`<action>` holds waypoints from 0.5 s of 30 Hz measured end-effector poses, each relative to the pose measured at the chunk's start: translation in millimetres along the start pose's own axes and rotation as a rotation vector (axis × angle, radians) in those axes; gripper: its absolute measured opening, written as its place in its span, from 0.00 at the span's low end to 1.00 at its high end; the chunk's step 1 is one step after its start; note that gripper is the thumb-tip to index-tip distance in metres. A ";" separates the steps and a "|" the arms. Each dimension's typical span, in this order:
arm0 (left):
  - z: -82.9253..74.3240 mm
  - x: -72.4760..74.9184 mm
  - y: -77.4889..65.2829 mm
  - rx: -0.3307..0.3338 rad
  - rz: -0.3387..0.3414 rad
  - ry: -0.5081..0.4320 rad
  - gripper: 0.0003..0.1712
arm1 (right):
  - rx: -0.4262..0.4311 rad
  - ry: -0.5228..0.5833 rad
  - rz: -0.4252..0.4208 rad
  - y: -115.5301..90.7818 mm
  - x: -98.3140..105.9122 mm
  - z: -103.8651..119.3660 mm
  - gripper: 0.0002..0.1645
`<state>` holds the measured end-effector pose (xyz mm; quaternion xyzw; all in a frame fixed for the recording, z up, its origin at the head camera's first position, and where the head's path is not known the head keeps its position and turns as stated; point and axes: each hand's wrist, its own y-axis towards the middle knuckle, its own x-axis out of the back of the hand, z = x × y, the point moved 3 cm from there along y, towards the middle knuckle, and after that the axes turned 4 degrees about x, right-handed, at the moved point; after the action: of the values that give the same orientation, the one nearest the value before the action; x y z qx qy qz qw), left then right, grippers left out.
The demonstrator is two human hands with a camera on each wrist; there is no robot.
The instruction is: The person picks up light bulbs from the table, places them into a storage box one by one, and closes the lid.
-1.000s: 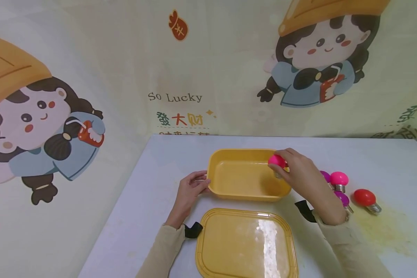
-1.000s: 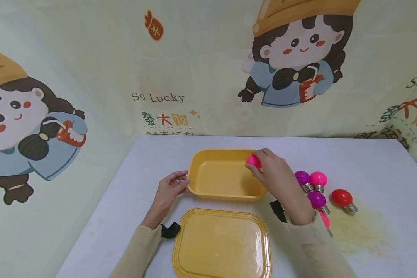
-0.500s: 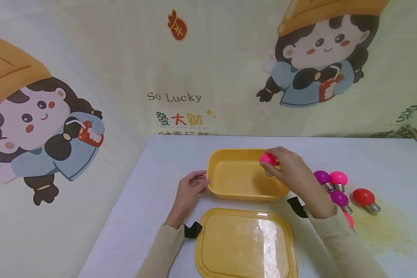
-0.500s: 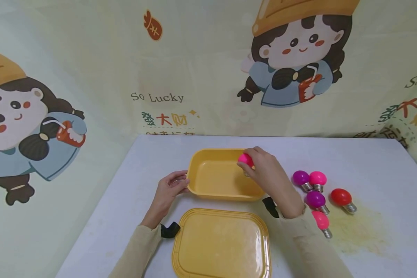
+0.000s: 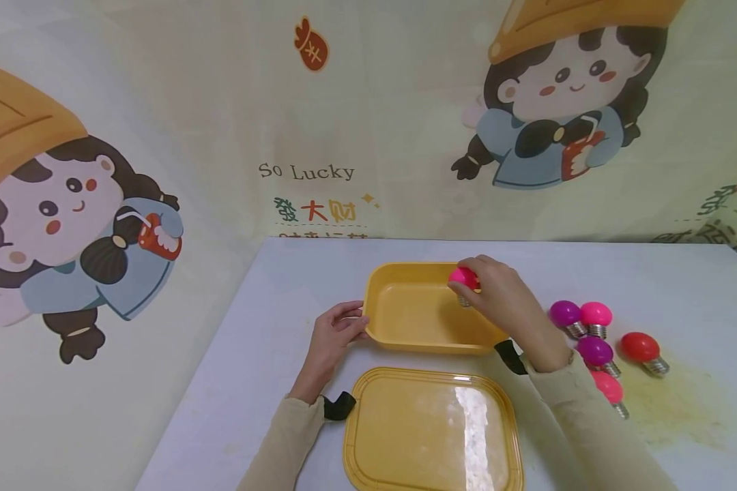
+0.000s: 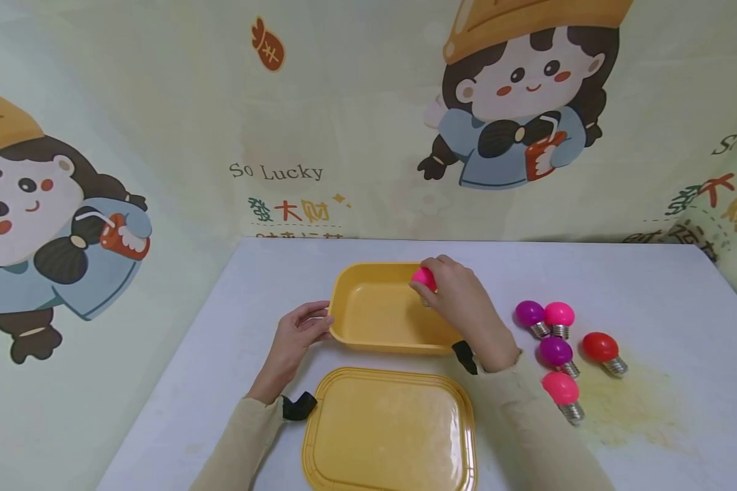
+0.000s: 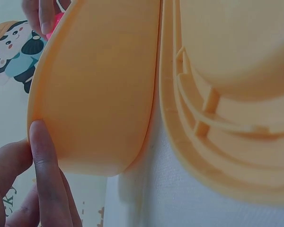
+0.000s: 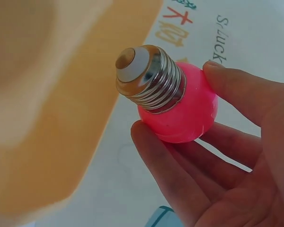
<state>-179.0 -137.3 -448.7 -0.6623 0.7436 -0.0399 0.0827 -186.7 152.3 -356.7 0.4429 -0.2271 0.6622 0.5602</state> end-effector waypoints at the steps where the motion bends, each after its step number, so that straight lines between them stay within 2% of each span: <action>1: 0.0 0.1 0.0 -0.001 0.000 0.001 0.21 | 0.000 0.002 0.001 1.2 -0.8 0.7 0.27; 15: 1.4 0.5 1.0 0.003 -0.004 0.002 0.22 | 0.016 0.040 0.010 19.4 -13.2 7.3 0.21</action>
<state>-179.8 -137.7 -450.3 -0.6635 0.7423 -0.0419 0.0830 -202.8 134.1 -360.4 0.4330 -0.2127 0.6756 0.5575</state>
